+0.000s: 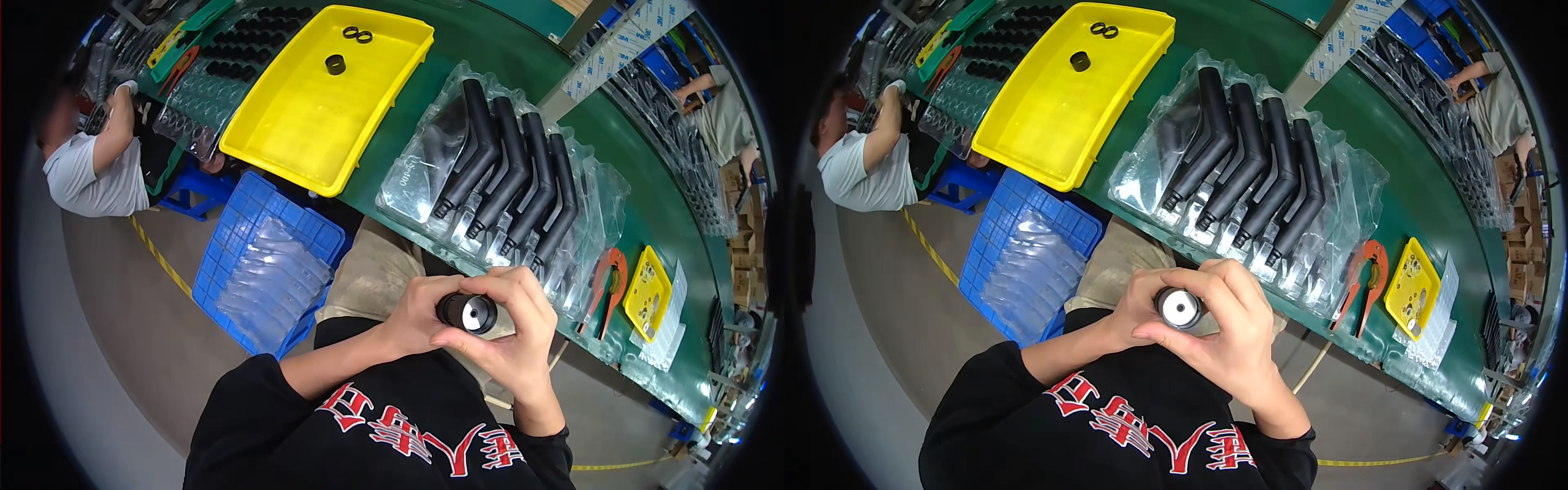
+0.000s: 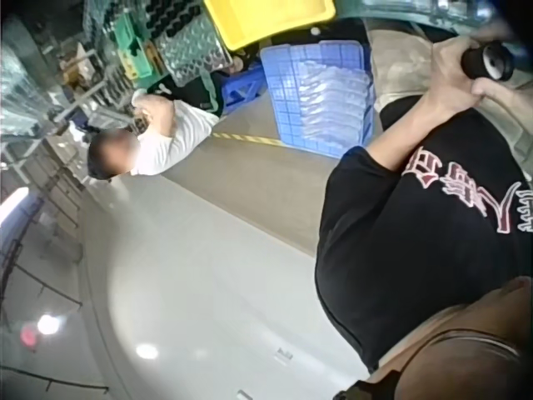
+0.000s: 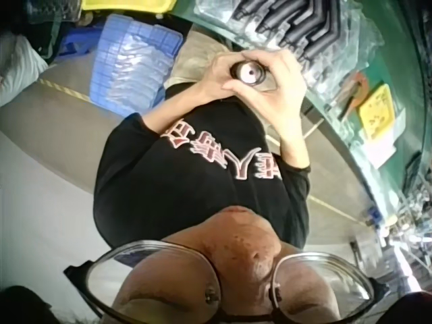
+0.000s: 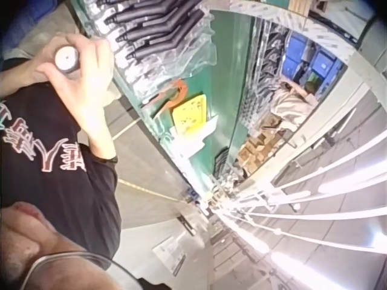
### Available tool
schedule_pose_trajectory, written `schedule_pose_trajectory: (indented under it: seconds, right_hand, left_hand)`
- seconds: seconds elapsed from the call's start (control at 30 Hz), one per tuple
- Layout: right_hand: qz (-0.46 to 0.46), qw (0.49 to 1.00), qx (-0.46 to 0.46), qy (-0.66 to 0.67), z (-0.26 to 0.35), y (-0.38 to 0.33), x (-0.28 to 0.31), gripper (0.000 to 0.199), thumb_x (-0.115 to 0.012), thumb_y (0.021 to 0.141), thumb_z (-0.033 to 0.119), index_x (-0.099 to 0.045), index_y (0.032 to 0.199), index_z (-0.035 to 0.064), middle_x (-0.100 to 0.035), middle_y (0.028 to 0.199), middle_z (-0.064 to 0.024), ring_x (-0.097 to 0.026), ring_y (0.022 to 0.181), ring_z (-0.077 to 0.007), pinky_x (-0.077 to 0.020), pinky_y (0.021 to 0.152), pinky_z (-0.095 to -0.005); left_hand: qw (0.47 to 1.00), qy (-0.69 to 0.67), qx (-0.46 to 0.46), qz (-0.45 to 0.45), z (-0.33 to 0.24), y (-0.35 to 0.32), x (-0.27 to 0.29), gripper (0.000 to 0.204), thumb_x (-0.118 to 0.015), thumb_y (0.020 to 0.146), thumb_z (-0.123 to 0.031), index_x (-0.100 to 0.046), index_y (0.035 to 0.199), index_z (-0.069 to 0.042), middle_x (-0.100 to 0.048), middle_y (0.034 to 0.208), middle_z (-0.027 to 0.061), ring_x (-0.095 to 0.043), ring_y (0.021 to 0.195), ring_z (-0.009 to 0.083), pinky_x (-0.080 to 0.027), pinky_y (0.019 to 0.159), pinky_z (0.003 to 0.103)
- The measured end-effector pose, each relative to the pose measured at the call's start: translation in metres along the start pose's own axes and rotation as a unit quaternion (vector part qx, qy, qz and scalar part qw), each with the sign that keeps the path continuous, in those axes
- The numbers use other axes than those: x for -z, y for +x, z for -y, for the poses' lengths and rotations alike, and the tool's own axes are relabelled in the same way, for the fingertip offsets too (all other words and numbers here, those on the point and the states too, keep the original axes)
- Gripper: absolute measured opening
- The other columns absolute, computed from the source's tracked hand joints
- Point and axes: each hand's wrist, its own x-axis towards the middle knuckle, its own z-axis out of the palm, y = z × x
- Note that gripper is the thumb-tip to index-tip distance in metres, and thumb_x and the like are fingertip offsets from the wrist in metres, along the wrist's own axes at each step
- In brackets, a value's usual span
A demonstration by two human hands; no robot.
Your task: Assemble small mechanical bracket components and gaskets at an industrial workbench.
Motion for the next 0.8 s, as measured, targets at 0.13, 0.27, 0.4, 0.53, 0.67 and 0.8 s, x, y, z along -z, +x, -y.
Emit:
schedule_pose_trajectory:
  seconds: [0.13, 0.27, 0.4, 0.53, 0.67, 0.8]
  right_hand:
    - [-0.002, 1.0, 0.009, 0.002, -0.003, -0.003, 0.001, 0.055, -0.094, 0.055, 0.029, -0.07, 0.096, 0.0029, -0.068, 0.092, -0.0085, -0.062, 0.085, -0.0219, -0.0509, 0.079, -0.0322]
    - [0.025, 0.999, 0.005, 0.034, -0.005, -0.002, 0.006, 0.053, -0.093, 0.057, 0.026, -0.07, 0.099, 0.0026, -0.068, 0.095, -0.0094, -0.063, 0.089, -0.0224, -0.0509, 0.081, -0.0329]
    - [0.062, 0.996, 0.001, 0.062, -0.004, -0.002, 0.012, 0.052, -0.091, 0.06, 0.023, -0.071, 0.103, 0.0024, -0.069, 0.098, -0.0095, -0.064, 0.095, -0.0227, -0.0504, 0.084, -0.0337]
    - [0.096, 0.994, 0.006, 0.047, -0.006, -0.005, 0.016, 0.051, -0.089, 0.064, 0.021, -0.07, 0.108, 0.0035, -0.07, 0.105, -0.0077, -0.064, 0.102, -0.0229, -0.048, 0.091, -0.0353]
    - [0.08, 0.993, 0.016, 0.09, -0.013, -0.008, 0.016, 0.057, -0.086, 0.07, 0.024, -0.067, 0.121, 0.0072, -0.067, 0.118, -0.0061, -0.062, 0.11, -0.024, -0.0453, 0.097, -0.0368]
    - [0.025, 0.997, 0.017, 0.074, -0.02, -0.026, 0.044, 0.06, -0.085, 0.071, 0.026, -0.064, 0.125, 0.0081, -0.065, 0.123, -0.0067, -0.061, 0.112, -0.0247, -0.0445, 0.099, -0.0371]
  left_hand:
    - [1.0, -0.005, 0.004, 0.012, 0.003, -0.001, 0.001, 0.053, -0.088, 0.066, -0.041, -0.065, 0.093, -0.001, -0.068, 0.076, 0.0037, -0.056, 0.064, 0.0138, -0.044, 0.057, 0.028]
    - [1.0, -0.012, 0.011, 0.025, 0.004, -0.001, 0.003, 0.054, -0.088, 0.067, -0.041, -0.066, 0.094, 0.0, -0.069, 0.08, 0.0038, -0.058, 0.067, 0.0136, -0.044, 0.059, 0.028]
    - [0.999, -0.018, 0.015, 0.04, 0.005, -0.002, 0.005, 0.053, -0.088, 0.067, -0.04, -0.067, 0.096, 0.0, -0.07, 0.083, 0.004, -0.059, 0.07, 0.0135, -0.045, 0.06, 0.029]
    - [0.998, -0.044, 0.022, 0.048, 0.007, -0.002, 0.002, 0.048, -0.089, 0.067, -0.033, -0.067, 0.096, 0.0, -0.071, 0.086, 0.0057, -0.063, 0.075, 0.0149, -0.049, 0.065, 0.03]
    - [0.985, -0.135, 0.109, -0.02, 0.001, -0.009, -0.006, 0.039, -0.088, 0.068, -0.021, -0.068, 0.095, -0.001, -0.072, 0.087, 0.0082, -0.066, 0.078, 0.0172, -0.052, 0.068, 0.03]
    - [0.993, 0.091, 0.075, -0.03, 0.0, -0.01, -0.004, 0.021, -0.078, 0.072, -0.007, -0.066, 0.089, -0.003, -0.068, 0.078, 0.0066, -0.059, 0.064, 0.0161, -0.048, 0.061, 0.028]
